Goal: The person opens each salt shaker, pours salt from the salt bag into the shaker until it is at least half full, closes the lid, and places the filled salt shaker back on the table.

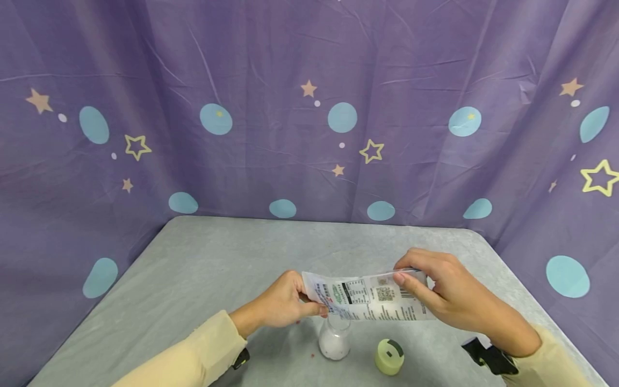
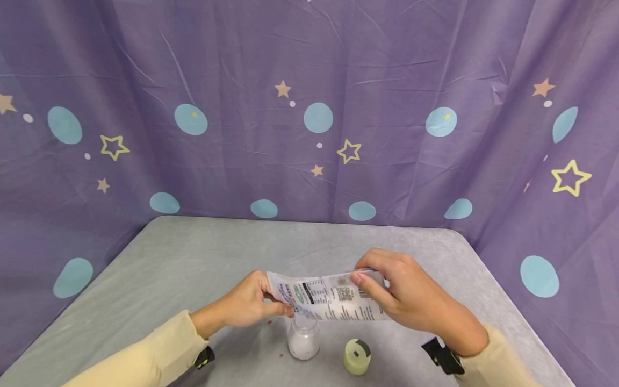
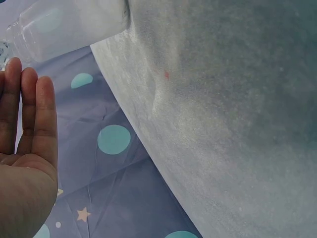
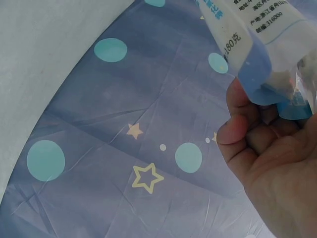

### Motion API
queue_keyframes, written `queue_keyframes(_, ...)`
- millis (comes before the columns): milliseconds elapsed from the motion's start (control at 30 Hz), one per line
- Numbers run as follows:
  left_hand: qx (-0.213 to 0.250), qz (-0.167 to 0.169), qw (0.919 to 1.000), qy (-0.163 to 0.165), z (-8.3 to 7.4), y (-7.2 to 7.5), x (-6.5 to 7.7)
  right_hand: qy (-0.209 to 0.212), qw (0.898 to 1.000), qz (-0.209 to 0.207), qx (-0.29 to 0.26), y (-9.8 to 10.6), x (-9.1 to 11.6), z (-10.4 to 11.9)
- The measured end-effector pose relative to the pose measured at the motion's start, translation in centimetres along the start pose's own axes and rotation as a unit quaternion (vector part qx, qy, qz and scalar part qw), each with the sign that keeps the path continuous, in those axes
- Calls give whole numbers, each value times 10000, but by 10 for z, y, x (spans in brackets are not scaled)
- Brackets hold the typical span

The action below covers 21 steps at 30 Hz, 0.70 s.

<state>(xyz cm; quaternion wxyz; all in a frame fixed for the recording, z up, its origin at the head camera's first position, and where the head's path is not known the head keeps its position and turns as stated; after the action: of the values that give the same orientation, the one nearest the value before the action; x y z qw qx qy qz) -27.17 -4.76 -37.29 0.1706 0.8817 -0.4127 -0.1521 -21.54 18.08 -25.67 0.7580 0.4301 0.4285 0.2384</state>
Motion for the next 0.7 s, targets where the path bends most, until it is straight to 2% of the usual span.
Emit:
queue_keyframes(133, 28, 17, 9999, -105, -1, 0, 0, 27, 10000, 41, -2, -2, 0, 0)
queue_keyframes(700, 42, -4, 10000, 87, 2, 2, 0, 190, 9997, -96, 156, 3, -2, 4)
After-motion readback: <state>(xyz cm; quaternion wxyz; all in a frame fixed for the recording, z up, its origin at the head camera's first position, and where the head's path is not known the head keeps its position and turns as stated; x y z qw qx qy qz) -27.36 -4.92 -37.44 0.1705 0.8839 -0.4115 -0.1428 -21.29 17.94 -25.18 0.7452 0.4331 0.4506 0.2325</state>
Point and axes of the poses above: each hand's wrist, its own x-axis away from the middle knuckle, its own y-axis out of the back of the hand, z = x × y, the point moved 7 cm from there along -x, towards the middle knuckle, and after that the axes turned 11 degrees about z, right-handed, at the moved point
